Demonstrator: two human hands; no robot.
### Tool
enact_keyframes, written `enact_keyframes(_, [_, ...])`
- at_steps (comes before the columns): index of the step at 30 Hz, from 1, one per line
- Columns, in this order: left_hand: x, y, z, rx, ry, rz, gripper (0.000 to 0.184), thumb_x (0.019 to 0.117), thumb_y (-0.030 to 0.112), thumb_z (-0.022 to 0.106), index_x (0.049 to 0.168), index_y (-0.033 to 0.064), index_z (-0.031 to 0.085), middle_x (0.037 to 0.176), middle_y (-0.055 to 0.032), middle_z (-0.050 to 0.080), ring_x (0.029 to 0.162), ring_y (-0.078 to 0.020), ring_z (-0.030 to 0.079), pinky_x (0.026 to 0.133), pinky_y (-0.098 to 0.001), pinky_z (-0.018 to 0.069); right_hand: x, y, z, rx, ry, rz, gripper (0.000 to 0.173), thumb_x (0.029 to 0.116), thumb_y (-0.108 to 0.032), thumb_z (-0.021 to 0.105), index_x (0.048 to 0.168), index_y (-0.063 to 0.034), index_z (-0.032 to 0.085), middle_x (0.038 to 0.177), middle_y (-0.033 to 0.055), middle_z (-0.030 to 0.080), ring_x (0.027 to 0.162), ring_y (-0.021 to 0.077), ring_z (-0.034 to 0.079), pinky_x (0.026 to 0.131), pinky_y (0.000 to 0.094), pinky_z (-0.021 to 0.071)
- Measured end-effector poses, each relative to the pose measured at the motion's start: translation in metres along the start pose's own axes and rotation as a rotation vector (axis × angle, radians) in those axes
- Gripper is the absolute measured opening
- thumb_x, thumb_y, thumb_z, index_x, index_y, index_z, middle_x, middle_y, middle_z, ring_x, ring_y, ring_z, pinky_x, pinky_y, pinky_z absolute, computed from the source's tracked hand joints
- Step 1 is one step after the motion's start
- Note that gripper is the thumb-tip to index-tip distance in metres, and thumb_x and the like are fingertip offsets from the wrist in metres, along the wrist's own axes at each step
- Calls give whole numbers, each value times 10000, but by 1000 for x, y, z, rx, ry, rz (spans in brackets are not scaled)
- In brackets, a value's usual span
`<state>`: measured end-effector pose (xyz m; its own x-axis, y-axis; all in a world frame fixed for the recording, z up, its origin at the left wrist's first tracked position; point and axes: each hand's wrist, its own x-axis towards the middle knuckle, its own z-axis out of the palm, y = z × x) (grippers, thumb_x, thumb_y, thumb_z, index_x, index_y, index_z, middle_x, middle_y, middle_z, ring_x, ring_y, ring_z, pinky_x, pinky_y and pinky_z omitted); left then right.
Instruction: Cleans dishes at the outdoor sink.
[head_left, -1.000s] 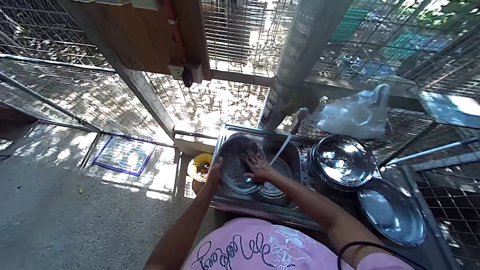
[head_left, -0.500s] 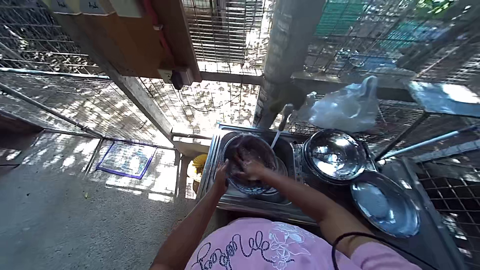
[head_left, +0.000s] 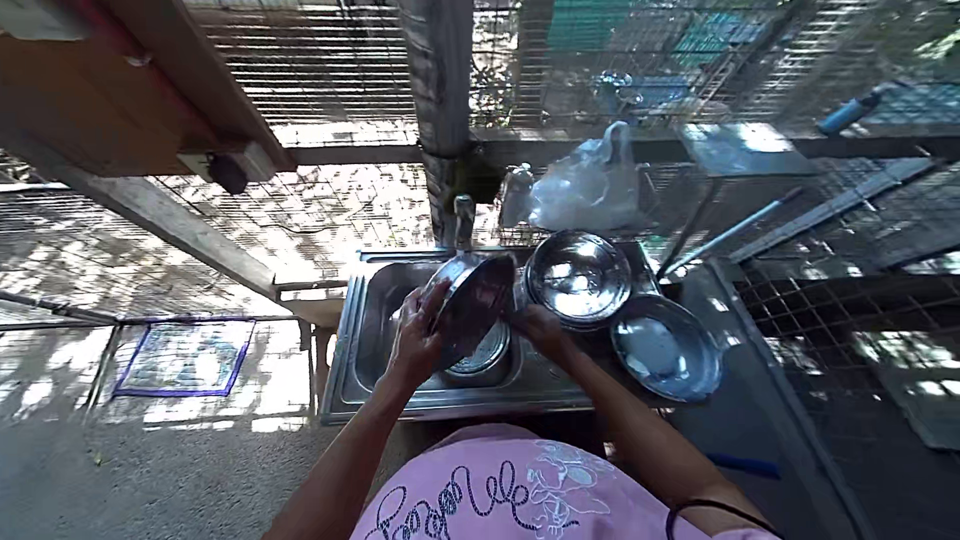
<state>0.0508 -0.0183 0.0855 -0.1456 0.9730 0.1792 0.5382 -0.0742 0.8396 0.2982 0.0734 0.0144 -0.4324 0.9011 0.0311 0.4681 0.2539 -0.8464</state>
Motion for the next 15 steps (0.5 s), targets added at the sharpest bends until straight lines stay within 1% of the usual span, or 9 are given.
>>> enact_keyframes(1, [10,8,13,-27,-12,21,565,981,249,472,1522,86,490,1480,-286,470,1381,-415,446,1123,-569,365,-8,10,-26,82,109,38,298,987,-166,636,1093,107,689,1073,205,710,1019,210,680,964,368,541])
enact_keyframes(2, [23,14,29,-67,-21,40,575,986,235,465,1543,93,457,1503,-261,461,1395,-398,438,1127,-571,364,-17,19,-54,112,194,84,291,994,-167,634,1101,99,683,1054,179,715,977,155,685,929,334,558])
enact_keyframes(3, [37,17,48,-119,-24,58,586,992,218,454,1562,90,418,1528,-237,452,1416,-379,421,1144,-568,347,-27,31,-81,84,259,125,297,993,-165,641,1120,100,683,1067,190,719,983,160,692,931,339,562])
enact_keyframes(6, [81,21,114,-315,-9,0,588,1038,182,427,1598,44,311,1577,-240,402,1463,-363,380,1193,-547,303,-53,72,-150,-83,309,369,328,1026,-169,615,1207,102,659,1178,276,682,1095,314,669,1013,460,507])
enact_keyframes(9, [108,19,172,-465,-38,-211,571,1109,205,415,1610,2,230,1606,-276,338,1491,-367,348,1220,-504,278,-70,118,-172,-212,342,647,397,1070,-193,548,1321,111,597,1312,344,610,1280,452,573,1123,576,395])
enact_keyframes(10, [115,12,187,-473,-60,-264,566,1107,218,436,1598,-3,262,1581,-289,369,1466,-378,382,1203,-515,306,-74,132,-171,-250,322,702,419,1076,-208,536,1352,104,579,1337,352,593,1308,470,550,1135,593,378])
enact_keyframes(12, [122,-6,206,-447,-94,-316,490,1095,193,468,1523,-39,408,1478,-319,473,1346,-411,496,1113,-541,402,-79,154,-164,-338,163,739,480,1054,-230,574,1411,88,536,1403,367,535,1356,505,493,1151,620,361])
enact_keyframes(13, [121,-16,208,-419,-99,-322,436,1097,189,460,1443,-74,497,1409,-320,530,1265,-408,555,1056,-536,452,-80,161,-159,-390,58,736,554,1017,-261,639,1448,64,511,1464,371,472,1393,522,437,1163,629,340])
enact_keyframes(15, [111,-39,198,-309,-150,-354,409,1112,224,425,1305,-93,599,1293,-293,623,1159,-376,643,1012,-514,514,-80,166,-151,-486,-39,741,755,915,-373,768,1522,-36,470,1610,339,273,1476,540,275,1177,656,283])
